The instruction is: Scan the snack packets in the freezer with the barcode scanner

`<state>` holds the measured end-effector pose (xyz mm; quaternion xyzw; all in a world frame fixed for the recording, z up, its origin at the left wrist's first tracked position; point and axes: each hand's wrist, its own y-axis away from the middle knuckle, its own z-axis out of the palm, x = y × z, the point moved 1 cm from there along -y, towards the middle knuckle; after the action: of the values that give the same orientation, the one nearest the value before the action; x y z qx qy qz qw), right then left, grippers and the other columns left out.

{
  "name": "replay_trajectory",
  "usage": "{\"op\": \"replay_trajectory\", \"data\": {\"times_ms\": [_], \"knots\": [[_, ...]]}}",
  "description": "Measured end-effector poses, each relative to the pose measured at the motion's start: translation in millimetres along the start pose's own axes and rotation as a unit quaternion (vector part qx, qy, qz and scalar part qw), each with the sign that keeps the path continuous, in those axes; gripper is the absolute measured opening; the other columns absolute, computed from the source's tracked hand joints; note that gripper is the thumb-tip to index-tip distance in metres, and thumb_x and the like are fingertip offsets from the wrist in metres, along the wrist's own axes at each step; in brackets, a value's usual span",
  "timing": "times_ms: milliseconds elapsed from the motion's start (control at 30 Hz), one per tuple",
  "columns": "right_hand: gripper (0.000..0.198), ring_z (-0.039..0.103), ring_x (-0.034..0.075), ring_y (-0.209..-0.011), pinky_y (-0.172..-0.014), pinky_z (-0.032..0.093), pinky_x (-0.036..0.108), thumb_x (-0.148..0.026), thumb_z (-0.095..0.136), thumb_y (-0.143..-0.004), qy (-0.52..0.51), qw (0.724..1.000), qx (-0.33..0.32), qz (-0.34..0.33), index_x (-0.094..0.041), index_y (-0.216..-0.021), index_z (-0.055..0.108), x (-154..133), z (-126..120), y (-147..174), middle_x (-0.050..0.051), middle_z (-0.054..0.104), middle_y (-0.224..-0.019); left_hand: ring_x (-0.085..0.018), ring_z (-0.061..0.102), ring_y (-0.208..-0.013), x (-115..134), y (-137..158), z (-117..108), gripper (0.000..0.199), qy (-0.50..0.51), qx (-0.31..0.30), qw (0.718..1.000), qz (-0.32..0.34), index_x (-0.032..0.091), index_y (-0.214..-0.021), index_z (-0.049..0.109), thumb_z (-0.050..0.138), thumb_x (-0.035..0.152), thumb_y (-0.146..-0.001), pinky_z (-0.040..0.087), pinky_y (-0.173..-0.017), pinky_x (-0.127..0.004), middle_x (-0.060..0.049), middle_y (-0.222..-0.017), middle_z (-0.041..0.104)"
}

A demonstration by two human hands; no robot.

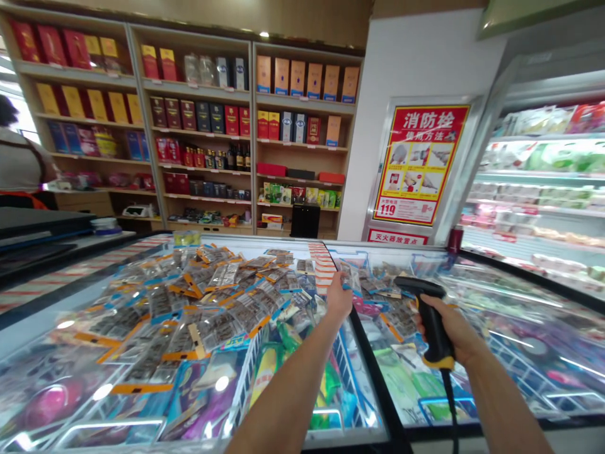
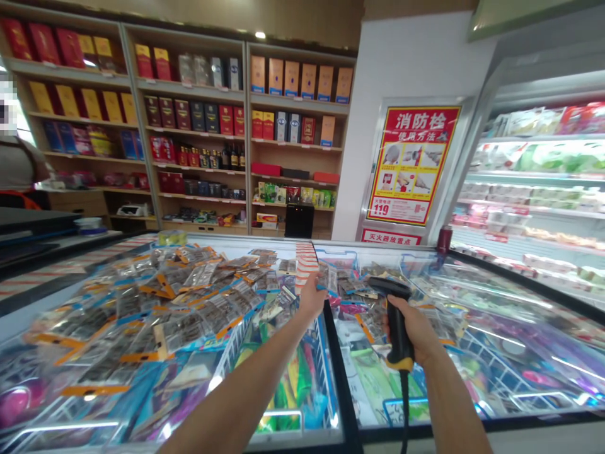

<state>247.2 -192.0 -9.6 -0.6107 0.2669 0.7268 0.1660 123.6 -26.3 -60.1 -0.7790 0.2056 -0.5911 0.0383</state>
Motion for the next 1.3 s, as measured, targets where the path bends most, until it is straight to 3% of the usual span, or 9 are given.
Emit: {"op": "replay_trajectory", "data": {"times_ms": [200,300,400,600,700,867,933,1133,1300], "knots": [[0.02,0.047,0.01,-0.034,-0.031,0.039,0.022,-0.033,0.052,-0.072,0.0,1.0,0.029,-0.003,-0.016,-0.061,0.05,0,-25,-1,-0.001,0.052,-0.044,-0.015,0.057,-0.084,12,4,33,0.042,-0.103,-0.023,0.994,-0.038,0.02,-0.104,0.045,0.044,0.002,-0.065,0.04,-0.071,-0.023,-0.004,-0.09,0.061],[0.019,0.047,0.01,-0.034,-0.032,0.039,0.022,-0.032,0.051,-0.072,-0.002,1.0,0.026,-0.003,-0.016,-0.062,0.051,0,-28,1,-0.001,0.052,-0.044,-0.02,0.057,-0.087,15,2,36,0.04,-0.177,-0.067,0.981,-0.048,0.017,-0.109,0.043,0.046,0.009,-0.07,0.04,-0.071,-0.027,-0.01,-0.09,0.061],[0.019,0.048,0.01,-0.035,-0.032,0.04,0.022,-0.032,0.053,-0.071,-0.008,1.0,0.022,-0.005,-0.016,-0.063,0.051,-1,-26,2,-0.001,0.053,-0.045,-0.023,0.056,-0.091,22,2,32,0.037,-0.237,-0.094,0.967,-0.015,0.016,-0.109,0.043,0.049,0.022,-0.073,0.041,-0.073,-0.031,-0.013,-0.093,0.061],[0.019,0.048,0.01,-0.034,-0.032,0.04,0.022,-0.032,0.051,-0.072,0.005,1.0,0.005,-0.011,-0.015,-0.063,0.051,-4,-8,4,-0.001,0.054,-0.045,-0.027,0.057,-0.087,26,7,4,0.053,-0.295,-0.087,0.951,0.006,0.014,-0.112,0.04,0.058,0.035,-0.066,0.042,-0.07,-0.033,-0.014,-0.092,0.061],[0.018,0.048,0.01,-0.034,-0.032,0.04,0.022,-0.032,0.05,-0.073,0.006,0.999,-0.023,-0.022,-0.016,-0.066,0.052,-6,8,8,-0.001,0.053,-0.044,-0.026,0.056,-0.088,19,6,-27,0.044,-0.332,-0.062,0.941,0.022,0.015,-0.111,0.042,0.051,0.032,-0.072,0.041,-0.072,-0.034,-0.014,-0.091,0.06],[0.022,0.046,0.01,-0.032,-0.031,0.039,0.022,-0.034,0.049,-0.073,0.016,0.998,-0.06,-0.017,-0.016,-0.06,0.05,-4,41,11,-0.001,0.052,-0.042,-0.025,0.047,-0.101,0,6,-91,0.028,-0.443,0.066,0.894,0.036,0.016,-0.098,0.055,0.035,0.015,-0.078,0.035,-0.082,-0.037,-0.014,-0.101,0.056],[0.025,0.046,0.01,-0.032,-0.03,0.039,0.022,-0.036,0.049,-0.073,0.022,0.997,-0.068,-0.009,-0.016,-0.058,0.049,-1,54,9,-0.001,0.052,-0.042,-0.025,0.047,-0.102,-8,9,-106,0.029,-0.466,0.063,0.882,0.016,0.016,-0.093,0.058,0.035,0.013,-0.077,0.03,-0.086,-0.04,-0.014,-0.1,0.056],[0.023,0.046,0.009,-0.032,-0.03,0.039,0.021,-0.034,0.048,-0.074,-0.001,0.996,-0.084,0.022,-0.016,-0.06,0.049,6,78,7,-0.001,0.052,-0.042,-0.021,0.05,-0.096,-20,16,-103,0.029,-0.439,-0.034,0.895,0.069,0.015,-0.085,0.06,0.034,0.008,-0.076,0.022,-0.093,-0.043,-0.011,-0.093,0.061],[0.023,0.047,0.009,-0.034,-0.031,0.039,0.02,-0.034,0.048,-0.074,-0.012,0.993,-0.112,0.026,-0.015,-0.061,0.05,14,73,6,-0.001,0.053,-0.046,-0.023,0.05,-0.095,-21,15,-100,0.025,-0.432,0.039,0.9,0.043,0.016,-0.096,0.055,0.04,0.019,-0.077,0.036,-0.08,-0.034,-0.012,-0.096,0.058]]}}
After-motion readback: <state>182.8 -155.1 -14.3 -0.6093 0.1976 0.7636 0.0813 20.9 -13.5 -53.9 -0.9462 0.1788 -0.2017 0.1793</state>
